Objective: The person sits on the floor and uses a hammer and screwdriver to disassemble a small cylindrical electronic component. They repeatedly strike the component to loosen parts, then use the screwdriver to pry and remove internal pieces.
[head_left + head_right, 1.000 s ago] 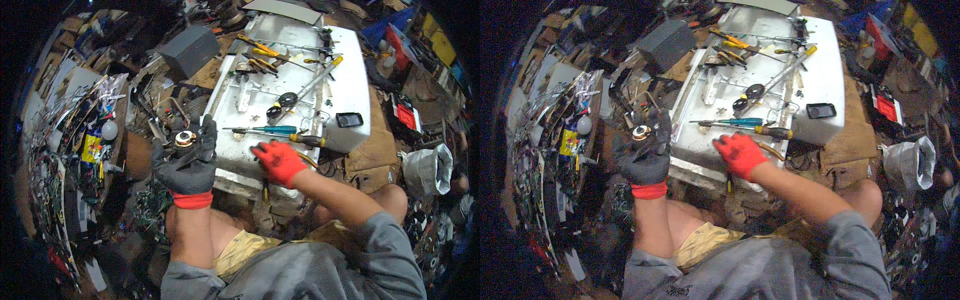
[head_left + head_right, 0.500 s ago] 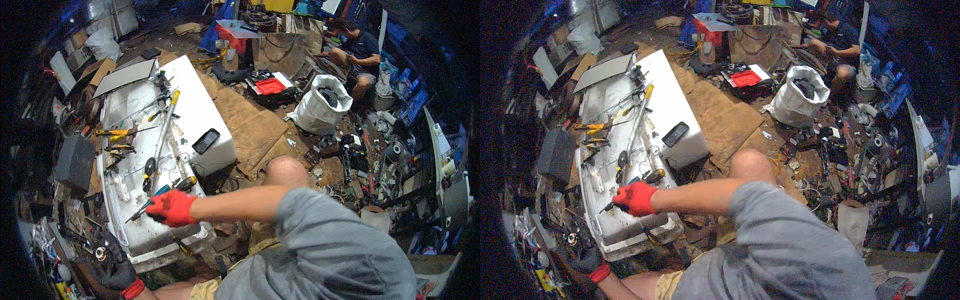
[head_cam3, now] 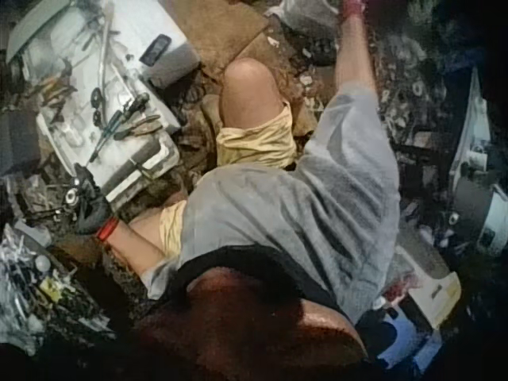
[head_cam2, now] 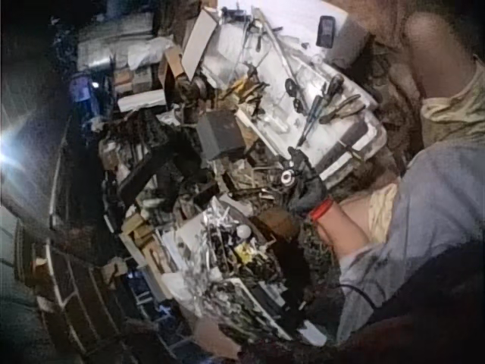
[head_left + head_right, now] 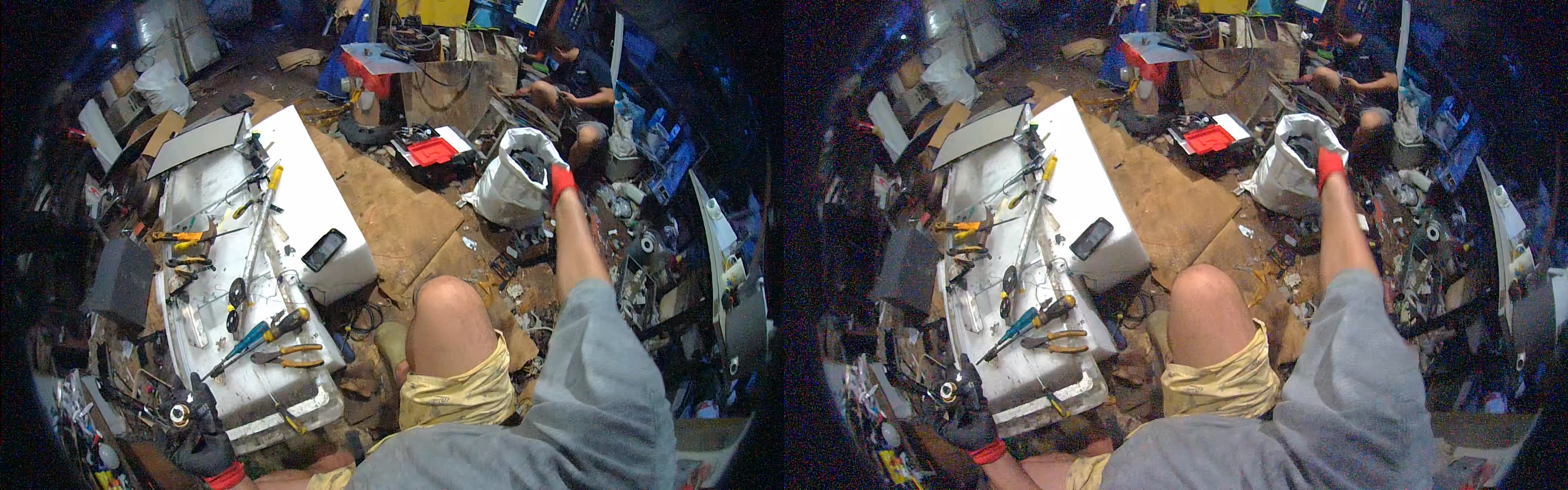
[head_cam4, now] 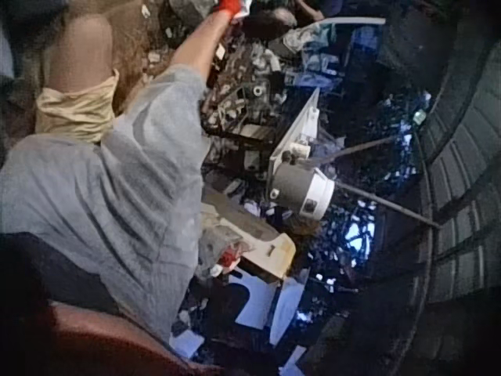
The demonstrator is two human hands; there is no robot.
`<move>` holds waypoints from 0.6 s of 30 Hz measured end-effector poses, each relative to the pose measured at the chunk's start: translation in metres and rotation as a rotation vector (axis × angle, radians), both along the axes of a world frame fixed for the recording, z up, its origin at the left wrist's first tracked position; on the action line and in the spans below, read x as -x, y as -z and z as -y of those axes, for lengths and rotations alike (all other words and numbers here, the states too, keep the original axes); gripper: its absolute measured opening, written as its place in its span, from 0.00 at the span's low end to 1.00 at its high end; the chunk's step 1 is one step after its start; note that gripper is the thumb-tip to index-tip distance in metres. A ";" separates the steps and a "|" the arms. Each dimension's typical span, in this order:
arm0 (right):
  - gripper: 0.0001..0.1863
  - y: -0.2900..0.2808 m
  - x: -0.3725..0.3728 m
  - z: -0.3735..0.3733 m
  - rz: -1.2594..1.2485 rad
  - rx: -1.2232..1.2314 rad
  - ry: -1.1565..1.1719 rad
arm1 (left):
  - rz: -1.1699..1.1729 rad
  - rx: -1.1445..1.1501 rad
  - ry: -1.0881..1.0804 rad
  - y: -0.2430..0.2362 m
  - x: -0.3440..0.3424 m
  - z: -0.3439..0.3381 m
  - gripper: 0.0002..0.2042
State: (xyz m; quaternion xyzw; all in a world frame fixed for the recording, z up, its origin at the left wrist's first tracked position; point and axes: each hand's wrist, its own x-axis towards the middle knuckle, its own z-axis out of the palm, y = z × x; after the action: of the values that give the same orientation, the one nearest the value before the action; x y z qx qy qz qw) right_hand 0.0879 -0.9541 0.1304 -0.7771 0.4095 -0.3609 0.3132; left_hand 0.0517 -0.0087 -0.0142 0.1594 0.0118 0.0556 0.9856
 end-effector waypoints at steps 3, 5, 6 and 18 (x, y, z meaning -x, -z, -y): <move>0.16 0.151 -0.069 -0.152 0.331 -0.408 -0.355 | 0.041 -0.189 -0.024 -0.058 0.016 0.007 0.33; 0.16 0.155 -0.064 -0.233 0.166 -0.268 -0.515 | 0.106 -0.181 0.054 -0.055 0.015 0.016 0.33; 0.16 0.134 -0.069 -0.305 0.240 -0.420 -0.704 | 0.088 -0.219 -0.012 -0.057 0.017 0.016 0.31; 0.44 0.033 -0.030 -0.679 -0.002 0.217 -2.024 | 0.147 -0.139 0.155 -0.074 0.007 0.040 0.40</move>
State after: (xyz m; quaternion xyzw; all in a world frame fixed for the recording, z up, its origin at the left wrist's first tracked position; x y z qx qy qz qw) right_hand 0.1178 -0.2748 0.0978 -0.7835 -0.4749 0.0390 0.3988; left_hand 0.0442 -0.0491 0.0601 0.2231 -0.0768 -0.0086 0.9717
